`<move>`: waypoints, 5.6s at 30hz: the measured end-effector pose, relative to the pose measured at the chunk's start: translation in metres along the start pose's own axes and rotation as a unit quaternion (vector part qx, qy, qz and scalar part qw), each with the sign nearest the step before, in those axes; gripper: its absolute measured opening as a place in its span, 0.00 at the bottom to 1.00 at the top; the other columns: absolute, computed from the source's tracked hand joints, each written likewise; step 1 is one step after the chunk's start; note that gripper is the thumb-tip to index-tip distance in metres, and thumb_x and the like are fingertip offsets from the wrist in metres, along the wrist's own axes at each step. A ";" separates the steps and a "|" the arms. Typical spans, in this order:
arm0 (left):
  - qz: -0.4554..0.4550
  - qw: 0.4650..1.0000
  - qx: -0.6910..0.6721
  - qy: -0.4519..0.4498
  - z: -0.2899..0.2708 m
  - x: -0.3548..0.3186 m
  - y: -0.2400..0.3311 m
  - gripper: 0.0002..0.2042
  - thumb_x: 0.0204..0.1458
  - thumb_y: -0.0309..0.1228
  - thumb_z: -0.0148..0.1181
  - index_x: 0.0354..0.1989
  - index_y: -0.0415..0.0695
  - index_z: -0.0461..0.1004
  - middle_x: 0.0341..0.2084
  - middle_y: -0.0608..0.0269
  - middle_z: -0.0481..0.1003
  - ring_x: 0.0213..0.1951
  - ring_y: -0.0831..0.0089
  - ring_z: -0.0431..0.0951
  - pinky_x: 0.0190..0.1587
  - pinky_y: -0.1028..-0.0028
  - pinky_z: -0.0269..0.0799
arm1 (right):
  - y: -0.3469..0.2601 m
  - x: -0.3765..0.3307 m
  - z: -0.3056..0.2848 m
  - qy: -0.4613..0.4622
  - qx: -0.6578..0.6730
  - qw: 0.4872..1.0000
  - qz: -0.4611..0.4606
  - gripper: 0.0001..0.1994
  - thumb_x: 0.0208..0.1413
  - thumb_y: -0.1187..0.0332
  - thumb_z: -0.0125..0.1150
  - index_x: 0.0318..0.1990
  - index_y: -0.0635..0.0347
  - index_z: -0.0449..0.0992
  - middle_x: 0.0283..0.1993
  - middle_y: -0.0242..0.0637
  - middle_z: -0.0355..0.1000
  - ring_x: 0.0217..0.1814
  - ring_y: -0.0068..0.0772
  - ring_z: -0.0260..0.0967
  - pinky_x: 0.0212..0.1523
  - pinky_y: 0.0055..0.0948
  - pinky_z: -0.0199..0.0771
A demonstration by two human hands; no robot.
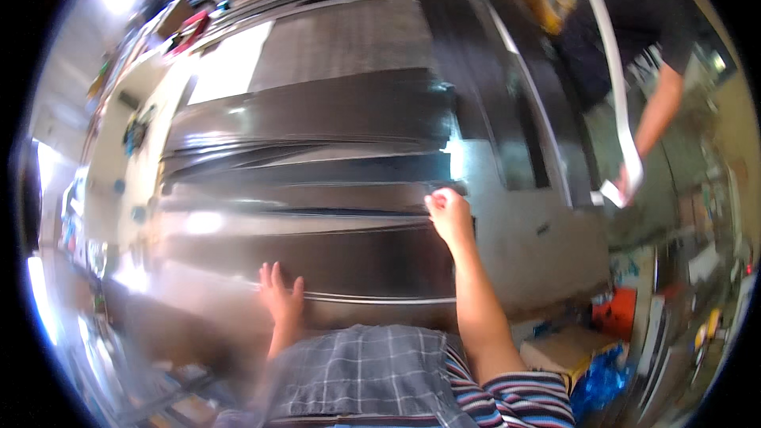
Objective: The person places white plastic strips along the edges of a large dark panel on a workbench. They repeatedly pick up strips, align them, and press them into place while two coworkers work on the same panel from the opposite side.
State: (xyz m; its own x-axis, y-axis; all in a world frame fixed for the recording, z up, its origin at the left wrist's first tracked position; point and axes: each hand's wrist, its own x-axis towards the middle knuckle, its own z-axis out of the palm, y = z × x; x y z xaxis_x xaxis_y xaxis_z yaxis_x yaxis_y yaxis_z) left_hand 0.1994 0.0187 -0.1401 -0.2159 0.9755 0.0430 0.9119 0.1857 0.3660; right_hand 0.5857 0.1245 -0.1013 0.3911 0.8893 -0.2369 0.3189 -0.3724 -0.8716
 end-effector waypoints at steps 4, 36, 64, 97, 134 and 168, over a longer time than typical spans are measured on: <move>0.028 0.999 -0.025 0.037 -0.010 0.014 0.022 0.31 0.46 0.38 0.65 0.59 0.44 0.64 0.64 0.48 0.57 0.67 0.49 0.53 0.66 0.45 0.44 | 0.002 0.006 0.002 0.071 -0.198 0.975 -0.075 0.15 0.47 0.58 0.68 0.31 0.62 0.77 0.29 0.45 0.77 0.32 0.44 0.76 0.35 0.38 0.73; -0.232 0.355 -0.903 0.069 -0.020 0.100 -0.032 0.19 0.55 0.32 0.55 0.56 0.49 0.67 0.47 0.64 0.76 0.53 0.65 0.73 0.56 0.59 0.66 | 0.076 -0.081 -0.166 -0.206 -0.328 0.920 0.066 0.13 0.37 0.76 0.57 0.34 0.64 0.80 0.31 0.44 0.79 0.34 0.34 0.77 0.37 0.34 0.75; -0.078 0.985 -0.094 0.123 -0.100 0.110 -0.260 0.18 0.43 0.34 0.65 0.44 0.44 0.74 0.48 0.55 0.71 0.57 0.53 0.64 0.58 0.53 0.60 | -0.091 -0.112 0.345 -0.445 -0.214 0.861 -0.123 0.06 0.48 0.73 0.66 0.33 0.65 0.78 0.28 0.32 0.75 0.31 0.21 0.70 0.34 0.24 0.71; 0.024 0.990 -0.087 0.110 -0.112 0.126 -0.281 0.24 0.45 0.36 0.64 0.51 0.42 0.69 0.49 0.56 0.71 0.52 0.56 0.69 0.56 0.60 0.63 | -0.100 -0.131 0.402 -0.409 -0.146 0.897 -0.076 0.07 0.48 0.69 0.66 0.29 0.65 0.79 0.23 0.32 0.74 0.26 0.18 0.69 0.30 0.24 0.69; -0.033 0.987 -0.055 0.148 -0.098 0.167 -0.324 0.06 0.49 0.30 0.58 0.34 0.43 0.73 0.39 0.60 0.74 0.44 0.57 0.72 0.47 0.60 0.67 | -0.092 -0.106 0.303 -0.504 -0.285 0.814 -0.045 0.12 0.46 0.62 0.67 0.27 0.64 0.80 0.21 0.40 0.73 0.24 0.23 0.67 0.29 0.30 0.67; -0.030 0.993 -0.019 0.115 -0.096 0.167 -0.325 0.10 0.48 0.31 0.59 0.37 0.40 0.74 0.41 0.56 0.75 0.48 0.56 0.71 0.53 0.62 0.64 | -0.080 -0.117 0.229 -0.358 -0.432 0.827 0.049 0.14 0.39 0.59 0.67 0.22 0.64 0.78 0.24 0.47 0.73 0.28 0.42 0.72 0.32 0.38 0.70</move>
State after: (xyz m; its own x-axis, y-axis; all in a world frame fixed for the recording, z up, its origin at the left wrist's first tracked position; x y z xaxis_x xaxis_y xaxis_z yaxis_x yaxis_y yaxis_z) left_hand -0.1665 0.1100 -0.1620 -0.3477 0.9094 0.2284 0.8816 0.2341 0.4099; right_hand 0.3166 0.1107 -0.1015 -0.0605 0.6584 -0.7502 0.9342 -0.2275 -0.2750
